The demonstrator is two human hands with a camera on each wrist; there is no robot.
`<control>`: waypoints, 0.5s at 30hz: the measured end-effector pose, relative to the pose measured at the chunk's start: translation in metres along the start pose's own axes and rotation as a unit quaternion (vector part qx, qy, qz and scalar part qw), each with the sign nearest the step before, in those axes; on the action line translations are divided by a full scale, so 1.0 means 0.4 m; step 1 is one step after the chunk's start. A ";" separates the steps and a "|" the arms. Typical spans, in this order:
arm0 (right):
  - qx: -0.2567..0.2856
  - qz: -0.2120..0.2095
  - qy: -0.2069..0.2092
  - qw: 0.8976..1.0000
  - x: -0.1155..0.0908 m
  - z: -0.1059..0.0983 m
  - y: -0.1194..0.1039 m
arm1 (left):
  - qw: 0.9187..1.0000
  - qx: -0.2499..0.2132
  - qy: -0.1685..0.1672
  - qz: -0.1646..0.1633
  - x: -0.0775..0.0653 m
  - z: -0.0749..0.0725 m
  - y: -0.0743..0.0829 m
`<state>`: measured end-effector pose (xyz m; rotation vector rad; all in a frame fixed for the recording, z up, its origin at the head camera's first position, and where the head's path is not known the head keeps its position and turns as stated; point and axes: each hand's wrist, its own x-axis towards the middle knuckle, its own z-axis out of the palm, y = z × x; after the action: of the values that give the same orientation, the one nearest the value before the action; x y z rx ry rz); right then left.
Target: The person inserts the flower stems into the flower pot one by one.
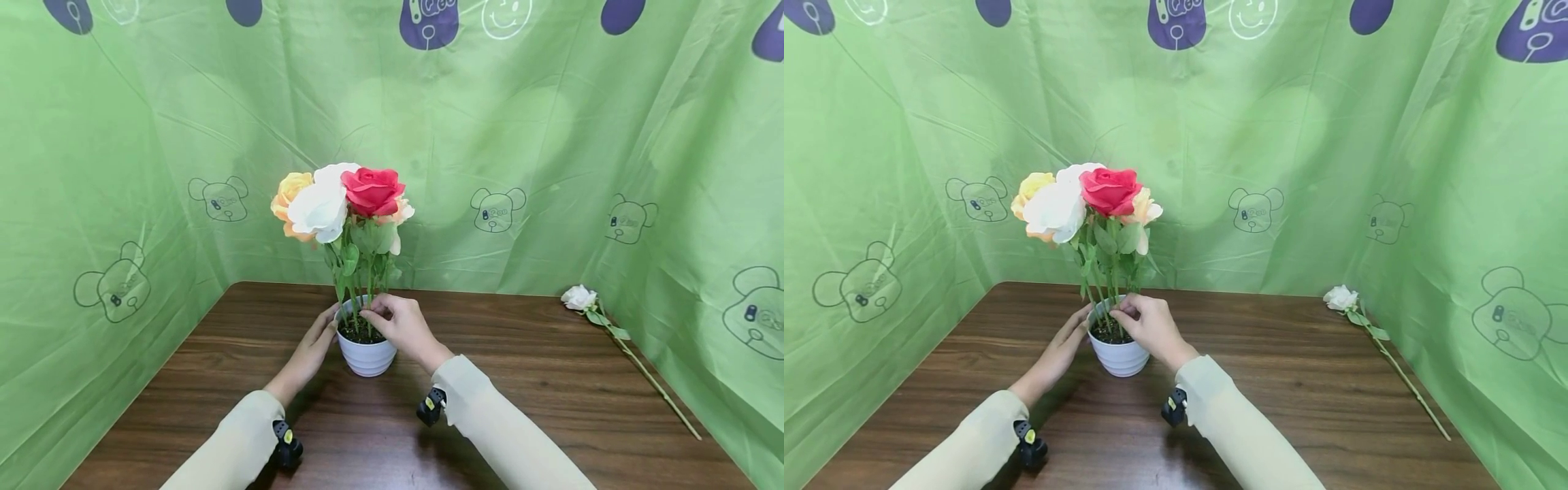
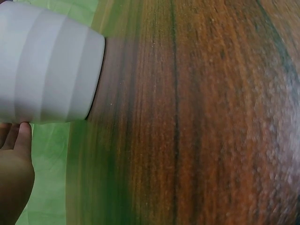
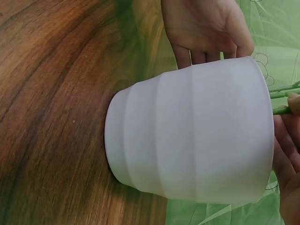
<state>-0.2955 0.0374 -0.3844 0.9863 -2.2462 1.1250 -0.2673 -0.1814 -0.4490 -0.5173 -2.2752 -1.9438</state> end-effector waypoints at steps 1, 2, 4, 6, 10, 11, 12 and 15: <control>-0.001 0.006 -0.001 1.000 0.001 0.000 0.000 | 1.000 0.000 0.000 -0.001 0.000 0.000 0.001; -0.001 0.013 -0.003 1.000 0.002 0.000 0.001 | 1.000 0.001 -0.002 -0.001 0.000 0.000 0.001; 0.000 0.026 -0.007 1.000 0.004 0.000 0.003 | 1.000 0.001 -0.003 -0.003 -0.001 0.000 0.003; 0.000 0.035 -0.013 0.999 0.006 0.000 0.007 | 1.000 0.002 -0.003 -0.004 -0.001 -0.001 0.005; 0.004 0.042 -0.022 0.999 0.008 0.001 0.011 | 1.000 0.001 -0.003 -0.007 -0.002 -0.002 0.004; 0.006 0.043 -0.023 0.999 0.008 0.001 0.011 | 1.000 0.001 -0.003 -0.007 -0.003 -0.002 0.004; 0.009 0.045 -0.023 0.999 0.008 0.001 0.011 | 1.000 0.002 -0.004 -0.007 -0.002 -0.002 0.004; 0.017 0.048 -0.019 0.999 0.007 0.002 0.013 | 1.000 0.001 -0.005 -0.006 -0.001 -0.001 0.001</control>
<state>-0.3014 0.0377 -0.3860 0.9284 -2.3340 1.1972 -0.2668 -0.1820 -0.4485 -0.5163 -2.2918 -1.9489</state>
